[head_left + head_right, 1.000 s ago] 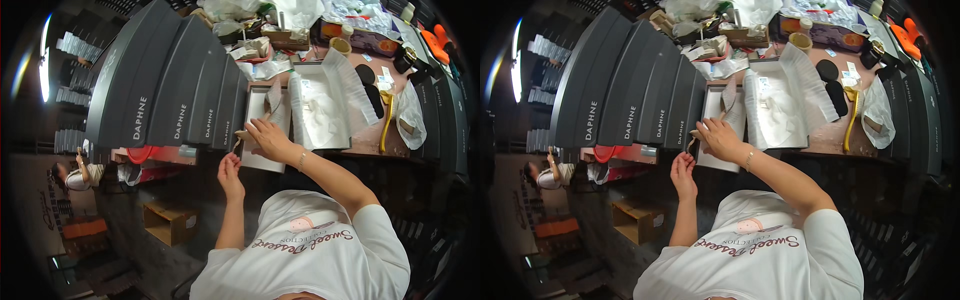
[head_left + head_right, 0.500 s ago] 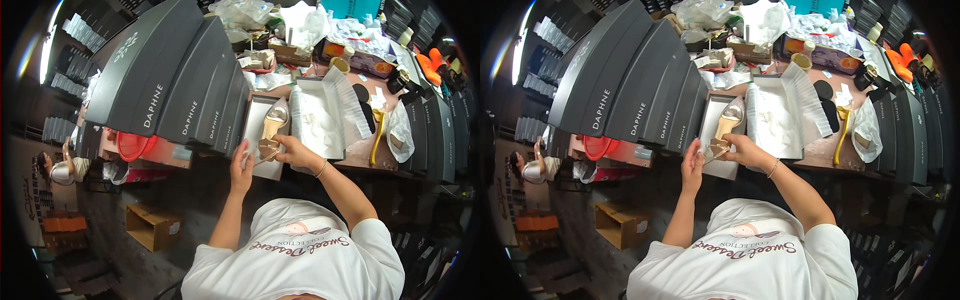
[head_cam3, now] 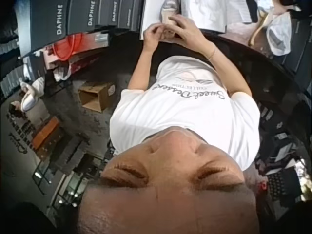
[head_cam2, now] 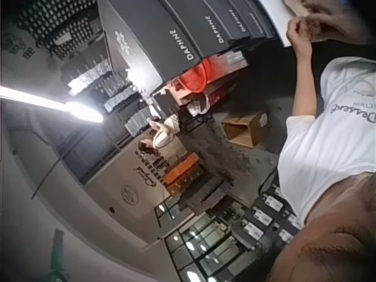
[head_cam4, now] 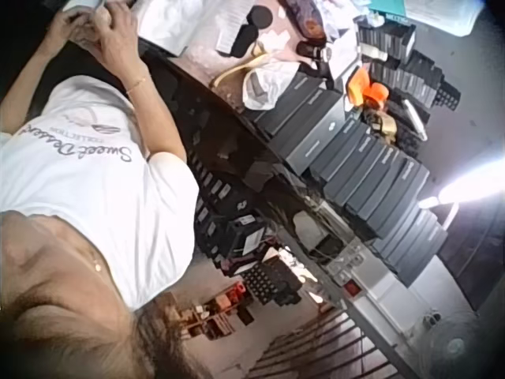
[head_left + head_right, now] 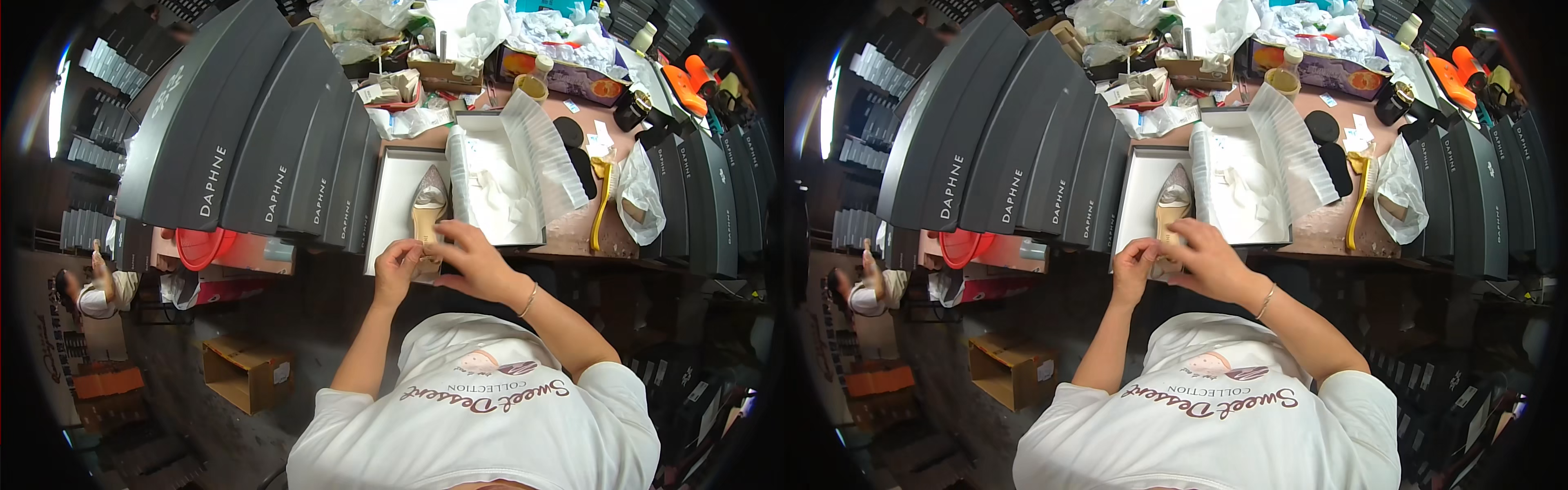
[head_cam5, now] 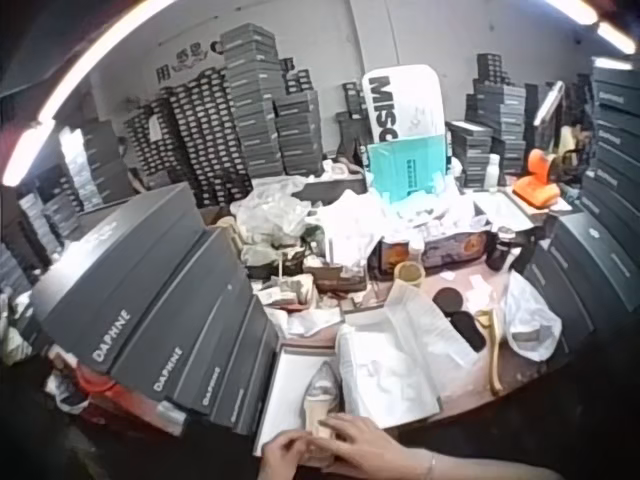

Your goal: Packing a pair of women's high-heeled shoes into a shoebox with protective tissue paper and foam inserts.

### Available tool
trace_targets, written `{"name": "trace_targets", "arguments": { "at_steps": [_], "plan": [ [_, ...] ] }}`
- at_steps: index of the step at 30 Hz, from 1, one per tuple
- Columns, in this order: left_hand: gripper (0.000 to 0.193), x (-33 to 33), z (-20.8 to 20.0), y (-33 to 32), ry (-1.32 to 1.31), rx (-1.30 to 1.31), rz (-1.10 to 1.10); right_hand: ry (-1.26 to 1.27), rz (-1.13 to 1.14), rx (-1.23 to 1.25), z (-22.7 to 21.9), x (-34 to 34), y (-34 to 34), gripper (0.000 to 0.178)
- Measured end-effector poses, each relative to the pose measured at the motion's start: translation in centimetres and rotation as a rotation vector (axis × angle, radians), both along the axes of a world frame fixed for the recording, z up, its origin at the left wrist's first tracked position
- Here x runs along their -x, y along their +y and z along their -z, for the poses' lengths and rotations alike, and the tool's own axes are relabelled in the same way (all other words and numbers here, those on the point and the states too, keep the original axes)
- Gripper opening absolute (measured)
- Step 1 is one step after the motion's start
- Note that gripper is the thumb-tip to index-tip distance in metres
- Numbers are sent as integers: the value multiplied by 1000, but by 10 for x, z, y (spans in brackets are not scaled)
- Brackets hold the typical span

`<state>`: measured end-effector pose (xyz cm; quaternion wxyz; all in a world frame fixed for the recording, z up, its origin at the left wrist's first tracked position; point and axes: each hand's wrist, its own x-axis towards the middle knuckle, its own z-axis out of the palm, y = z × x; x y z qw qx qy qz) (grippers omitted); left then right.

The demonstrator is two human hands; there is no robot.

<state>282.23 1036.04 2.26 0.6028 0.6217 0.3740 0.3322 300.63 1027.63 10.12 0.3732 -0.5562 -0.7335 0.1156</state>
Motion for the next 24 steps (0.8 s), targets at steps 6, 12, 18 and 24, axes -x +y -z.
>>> {"name": "trace_targets", "arguments": {
  "at_steps": [6,12,18,24],
  "plan": [
    [15,2,-7,14,-29,78,88,28,-58,92,43,25,9,31],
    [19,2,3,7,-20,74,26,564,83,248,42,20,0,27],
    [21,-1,2,15,36,-15,99,118,-89,178,11,17,-13,30],
    [19,-3,2,17,-16,-12,106,-250,-60,276,3,6,-19,17]
  ]
}}
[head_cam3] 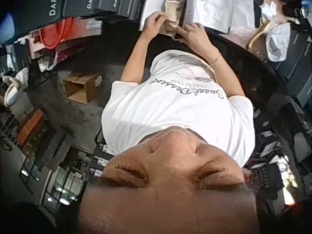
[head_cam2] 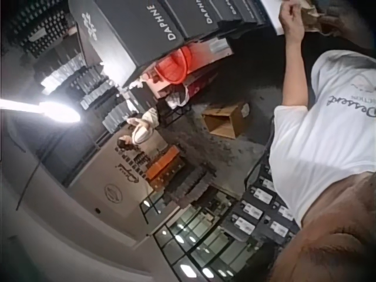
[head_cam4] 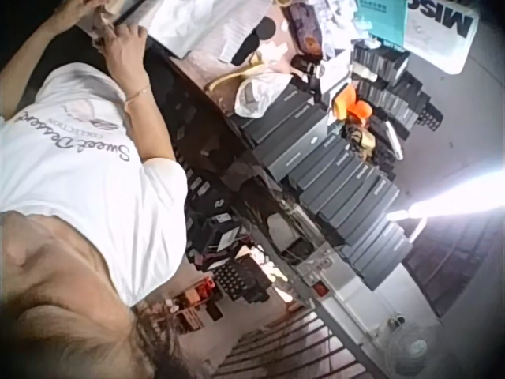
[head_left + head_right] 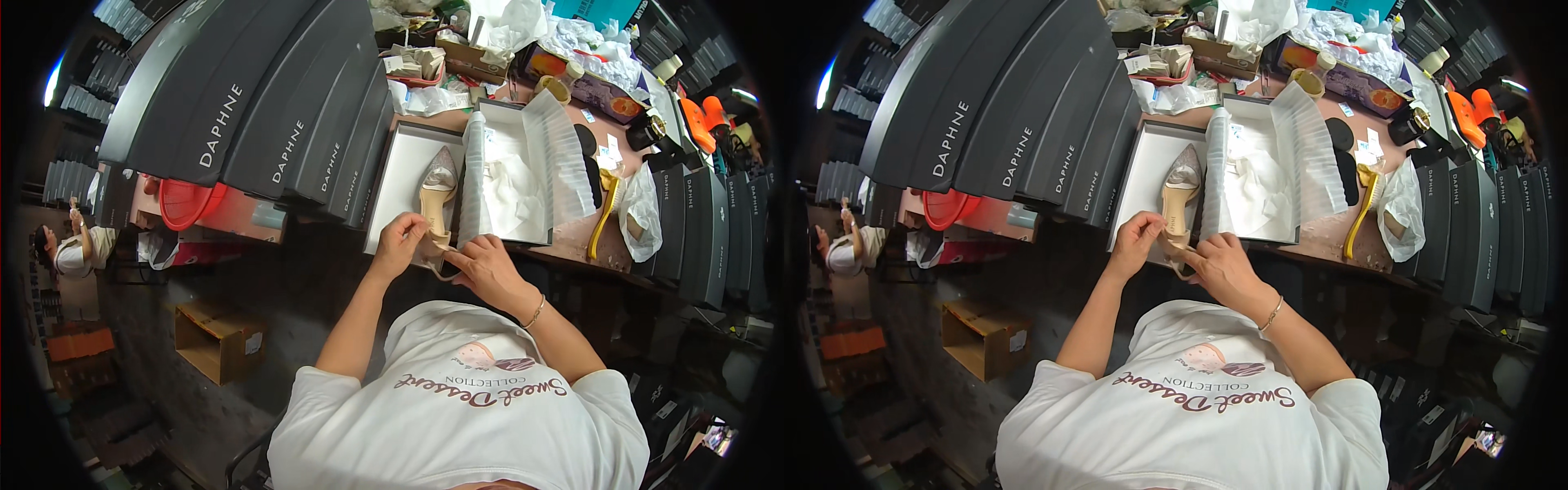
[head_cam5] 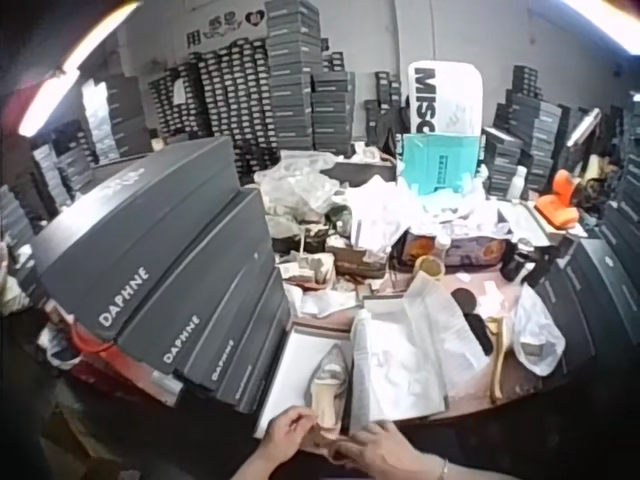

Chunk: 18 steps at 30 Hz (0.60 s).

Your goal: Packing a pair of women's high-heeled shoes into a shoebox with protective tissue paper and foam inserts.

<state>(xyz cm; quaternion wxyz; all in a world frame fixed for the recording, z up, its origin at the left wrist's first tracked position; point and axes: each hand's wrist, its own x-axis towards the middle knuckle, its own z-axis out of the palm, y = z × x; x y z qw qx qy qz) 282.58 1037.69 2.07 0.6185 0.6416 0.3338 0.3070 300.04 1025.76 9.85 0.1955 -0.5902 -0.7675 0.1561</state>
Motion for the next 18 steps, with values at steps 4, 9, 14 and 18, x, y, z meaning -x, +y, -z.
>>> {"name": "trace_targets", "arguments": {
  "at_steps": [4,9,14,18],
  "plan": [
    [19,12,10,2,31,7,-6,-284,-44,46,14,-14,-17,21],
    [18,13,13,-2,62,-1,-32,-255,25,155,7,-3,-25,23],
    [18,20,15,-3,66,17,-89,502,79,425,2,-13,-37,17],
    [17,22,24,-8,62,9,-120,1368,233,733,7,-37,-52,12]
  ]
}}
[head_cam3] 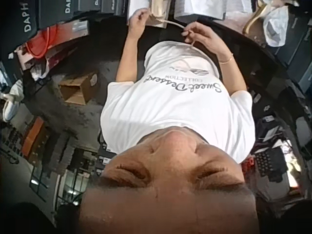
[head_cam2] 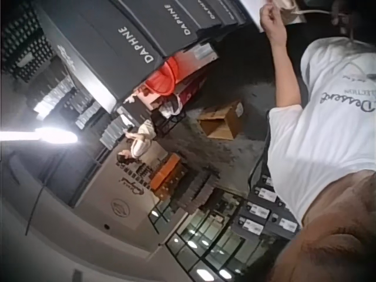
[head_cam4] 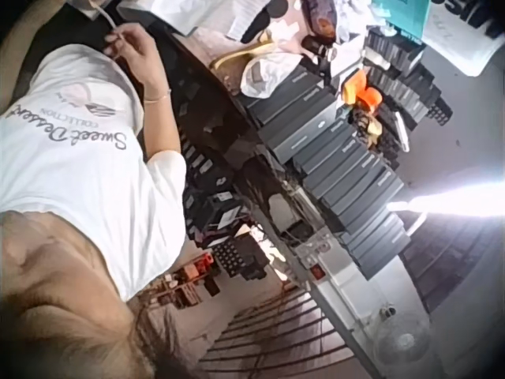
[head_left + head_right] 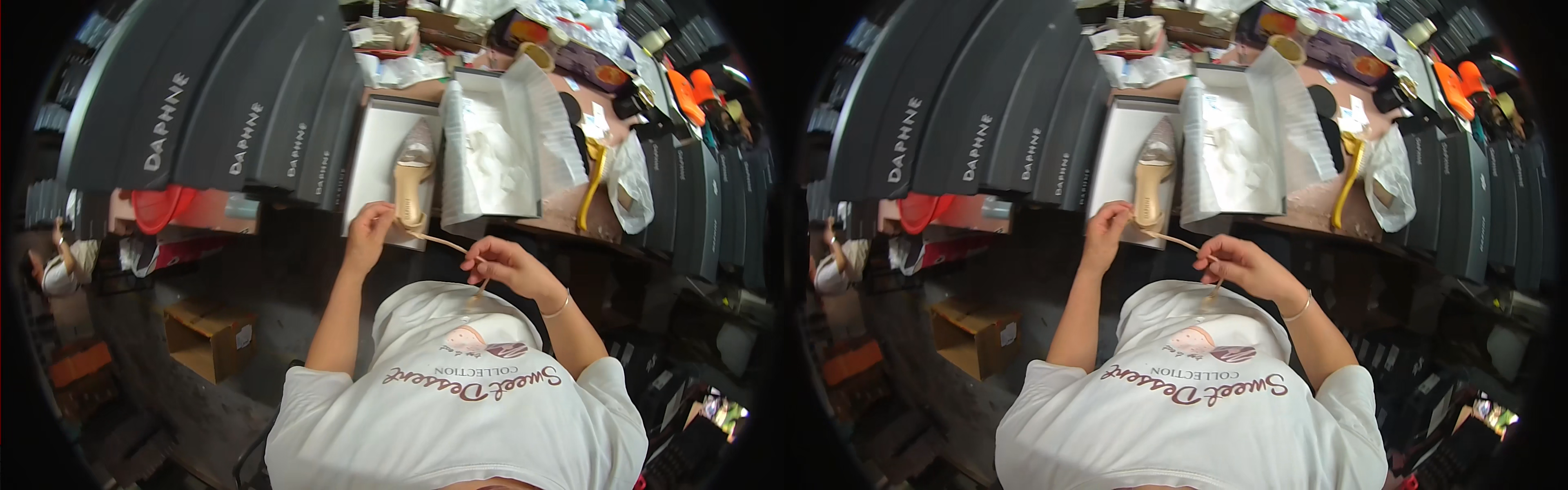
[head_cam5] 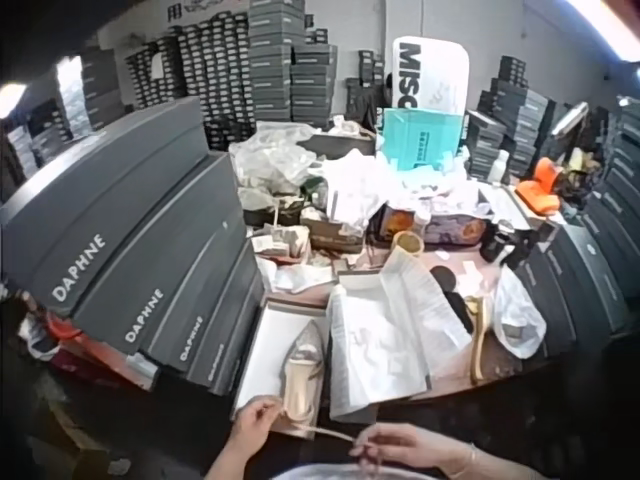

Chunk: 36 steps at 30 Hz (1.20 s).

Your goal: Packing a pair of women's high-heeled shoes into a shoebox with protective tissue paper and foam inserts.

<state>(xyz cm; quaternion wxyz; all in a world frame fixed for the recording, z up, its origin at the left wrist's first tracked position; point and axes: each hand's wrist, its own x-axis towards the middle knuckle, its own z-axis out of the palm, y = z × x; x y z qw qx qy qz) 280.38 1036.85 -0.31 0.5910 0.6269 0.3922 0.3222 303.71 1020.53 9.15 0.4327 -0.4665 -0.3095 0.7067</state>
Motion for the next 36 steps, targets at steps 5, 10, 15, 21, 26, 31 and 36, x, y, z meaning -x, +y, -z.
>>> {"name": "trace_targets", "arguments": {
  "at_steps": [5,10,15,21,26,31,36],
  "plan": [
    [18,-1,3,1,-91,55,14,602,210,95,10,-10,0,15],
    [19,-1,5,0,-94,110,20,849,309,109,17,-2,3,18],
    [19,-1,5,1,-79,103,23,1086,346,104,15,4,5,19],
    [19,-4,5,0,-52,72,20,866,287,44,12,-1,-6,11],
    [18,-2,7,-3,-65,75,-3,143,211,-109,-7,-6,-1,15],
    [15,-6,21,-4,-49,143,-106,-884,279,-622,-26,-8,73,16],
    [45,-34,7,9,-98,343,5,-1142,141,-483,11,6,156,19]
  ]
}}
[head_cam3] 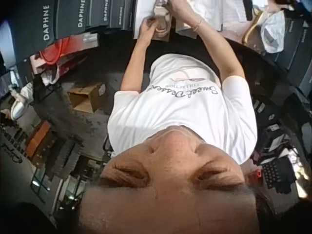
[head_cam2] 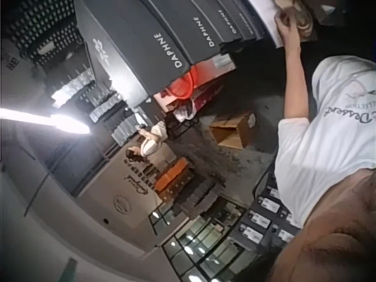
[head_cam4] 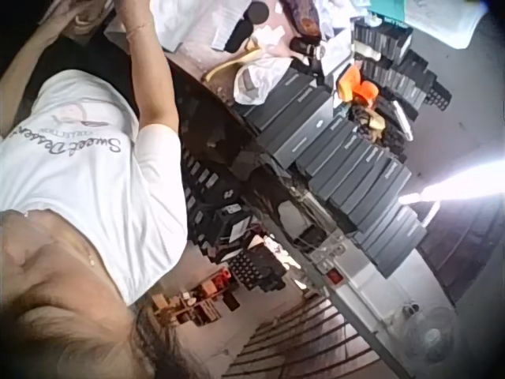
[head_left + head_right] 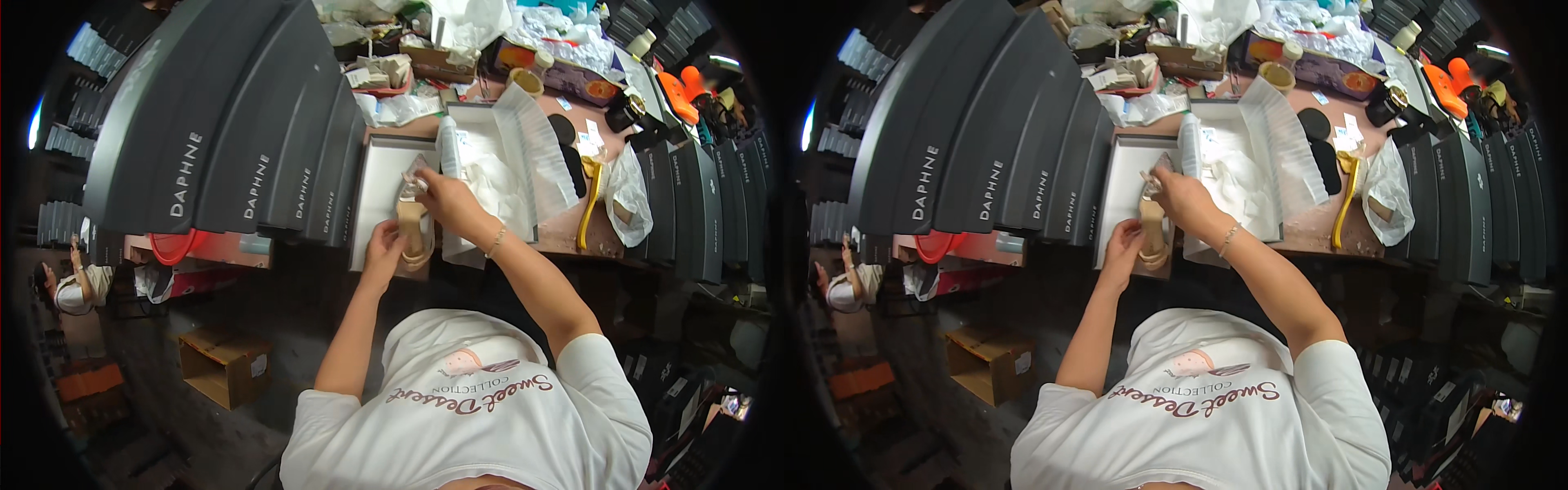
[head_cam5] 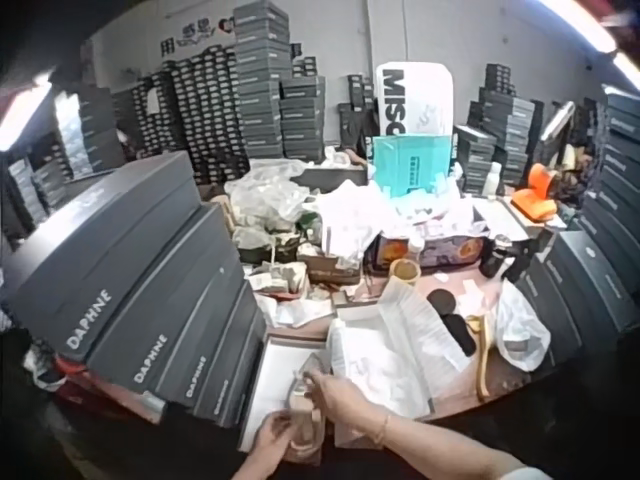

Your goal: Packing a pair of women's high-heeled shoes into a shoebox with protective tissue paper and foam inserts.

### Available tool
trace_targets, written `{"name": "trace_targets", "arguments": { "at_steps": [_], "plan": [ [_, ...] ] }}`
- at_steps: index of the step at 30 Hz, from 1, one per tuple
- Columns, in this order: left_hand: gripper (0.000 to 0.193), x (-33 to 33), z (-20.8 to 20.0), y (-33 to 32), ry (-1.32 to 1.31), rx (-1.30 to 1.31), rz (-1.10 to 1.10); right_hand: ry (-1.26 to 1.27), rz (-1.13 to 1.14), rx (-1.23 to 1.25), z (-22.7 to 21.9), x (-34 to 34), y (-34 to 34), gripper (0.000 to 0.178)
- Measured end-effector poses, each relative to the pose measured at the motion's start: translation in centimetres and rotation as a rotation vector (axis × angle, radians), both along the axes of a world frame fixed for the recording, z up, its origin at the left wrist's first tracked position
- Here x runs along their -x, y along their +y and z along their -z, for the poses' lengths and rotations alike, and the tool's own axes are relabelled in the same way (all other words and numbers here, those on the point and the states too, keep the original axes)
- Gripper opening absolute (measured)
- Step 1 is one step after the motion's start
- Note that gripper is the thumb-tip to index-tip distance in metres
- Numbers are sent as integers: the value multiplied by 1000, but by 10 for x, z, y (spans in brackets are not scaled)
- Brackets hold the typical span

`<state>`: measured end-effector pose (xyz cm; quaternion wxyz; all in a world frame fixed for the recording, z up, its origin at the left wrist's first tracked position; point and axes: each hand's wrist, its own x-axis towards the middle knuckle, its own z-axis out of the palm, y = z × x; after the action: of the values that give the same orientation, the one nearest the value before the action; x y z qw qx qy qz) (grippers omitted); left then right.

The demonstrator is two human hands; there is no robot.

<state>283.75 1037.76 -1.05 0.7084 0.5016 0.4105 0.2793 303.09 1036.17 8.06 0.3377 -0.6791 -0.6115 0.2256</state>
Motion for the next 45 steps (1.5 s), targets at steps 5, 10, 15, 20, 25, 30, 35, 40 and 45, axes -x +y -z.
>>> {"name": "trace_targets", "arguments": {
  "at_steps": [5,10,15,20,25,30,35,40,45],
  "plan": [
    [56,-15,28,26,67,14,21,-226,-141,88,37,15,16,16],
    [32,-9,-3,15,-78,-19,-102,-149,-88,-81,28,17,3,12],
    [43,0,-74,-12,-186,-66,-156,48,-137,-101,-2,33,-21,23],
    [48,1,-98,-29,-168,-121,-113,221,-129,-57,-25,41,-50,27],
    [52,-16,-110,-45,-180,-97,-70,301,-68,10,-32,25,-75,30],
    [52,-32,-110,-49,-260,-53,-58,371,23,-109,-39,15,-94,26],
    [52,-38,-105,-42,-327,14,-82,269,66,-231,-42,7,-102,19],
    [58,-17,-83,-7,-6,-200,-86,346,62,-233,-41,2,-96,14],
    [31,-24,-146,-5,441,-890,339,270,-84,-277,-27,-2,-91,16]
  ]
}}
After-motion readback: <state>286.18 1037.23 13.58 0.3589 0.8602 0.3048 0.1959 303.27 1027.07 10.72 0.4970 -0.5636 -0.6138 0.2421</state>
